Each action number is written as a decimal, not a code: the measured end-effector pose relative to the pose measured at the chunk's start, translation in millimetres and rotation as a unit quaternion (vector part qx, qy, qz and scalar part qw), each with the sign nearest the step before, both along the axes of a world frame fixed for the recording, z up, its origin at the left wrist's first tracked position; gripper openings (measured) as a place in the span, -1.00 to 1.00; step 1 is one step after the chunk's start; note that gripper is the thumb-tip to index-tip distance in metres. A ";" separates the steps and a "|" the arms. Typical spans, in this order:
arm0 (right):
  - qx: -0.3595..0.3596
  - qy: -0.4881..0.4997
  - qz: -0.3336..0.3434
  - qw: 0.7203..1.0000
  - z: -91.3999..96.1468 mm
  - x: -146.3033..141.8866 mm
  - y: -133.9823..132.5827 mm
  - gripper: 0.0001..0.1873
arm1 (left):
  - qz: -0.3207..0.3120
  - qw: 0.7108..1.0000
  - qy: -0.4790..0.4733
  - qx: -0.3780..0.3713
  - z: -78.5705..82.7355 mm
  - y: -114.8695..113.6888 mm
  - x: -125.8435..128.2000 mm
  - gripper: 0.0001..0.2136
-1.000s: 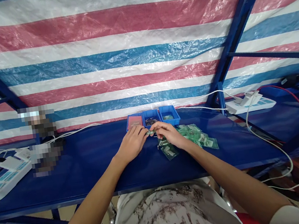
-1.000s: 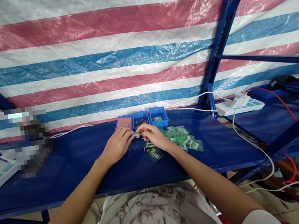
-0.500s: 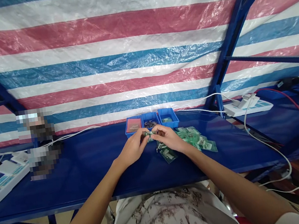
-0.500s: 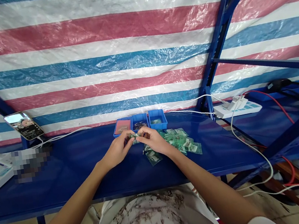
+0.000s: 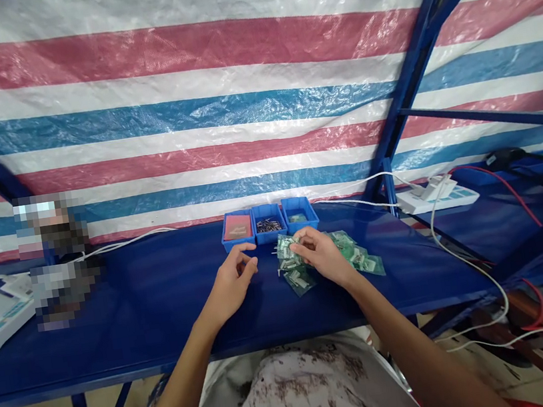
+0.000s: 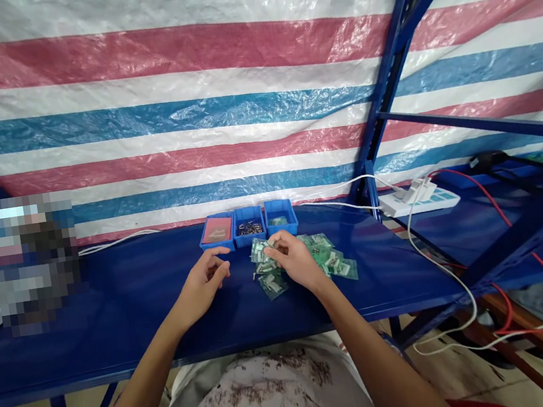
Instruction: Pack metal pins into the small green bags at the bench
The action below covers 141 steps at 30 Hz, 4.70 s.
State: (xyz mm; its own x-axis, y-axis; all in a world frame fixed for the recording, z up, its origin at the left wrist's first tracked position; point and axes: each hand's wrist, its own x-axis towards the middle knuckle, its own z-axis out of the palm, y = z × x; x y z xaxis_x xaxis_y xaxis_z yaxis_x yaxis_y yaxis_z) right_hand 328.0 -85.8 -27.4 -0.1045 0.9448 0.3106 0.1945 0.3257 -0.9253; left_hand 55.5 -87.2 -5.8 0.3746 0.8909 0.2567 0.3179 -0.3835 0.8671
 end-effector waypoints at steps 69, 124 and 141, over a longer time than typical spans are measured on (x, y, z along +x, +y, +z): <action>-0.136 0.109 -0.026 0.984 -5.5 10.2 -42.3 -0.70 | 0.013 0.970 -0.042 -0.240 -10.5 -34.6 -47.6 -0.52; -0.013 0.044 -0.077 0.996 23.4 0.5 -1.2 -0.69 | -0.119 0.957 0.171 0.204 0.6 52.2 35.2 -0.65; -0.069 0.037 -0.045 0.996 3.0 -2.2 -6.7 -0.72 | -0.091 0.941 0.131 0.297 -19.0 53.5 39.2 -0.76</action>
State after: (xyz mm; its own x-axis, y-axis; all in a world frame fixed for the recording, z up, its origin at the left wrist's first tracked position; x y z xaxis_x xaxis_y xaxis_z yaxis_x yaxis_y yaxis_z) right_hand 325.8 -92.4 -24.4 -0.0002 0.9836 0.1806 0.1473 0.1787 -0.9728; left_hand 94.7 -33.8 -24.8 0.6274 0.5340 0.5668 0.3730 -0.8450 0.3832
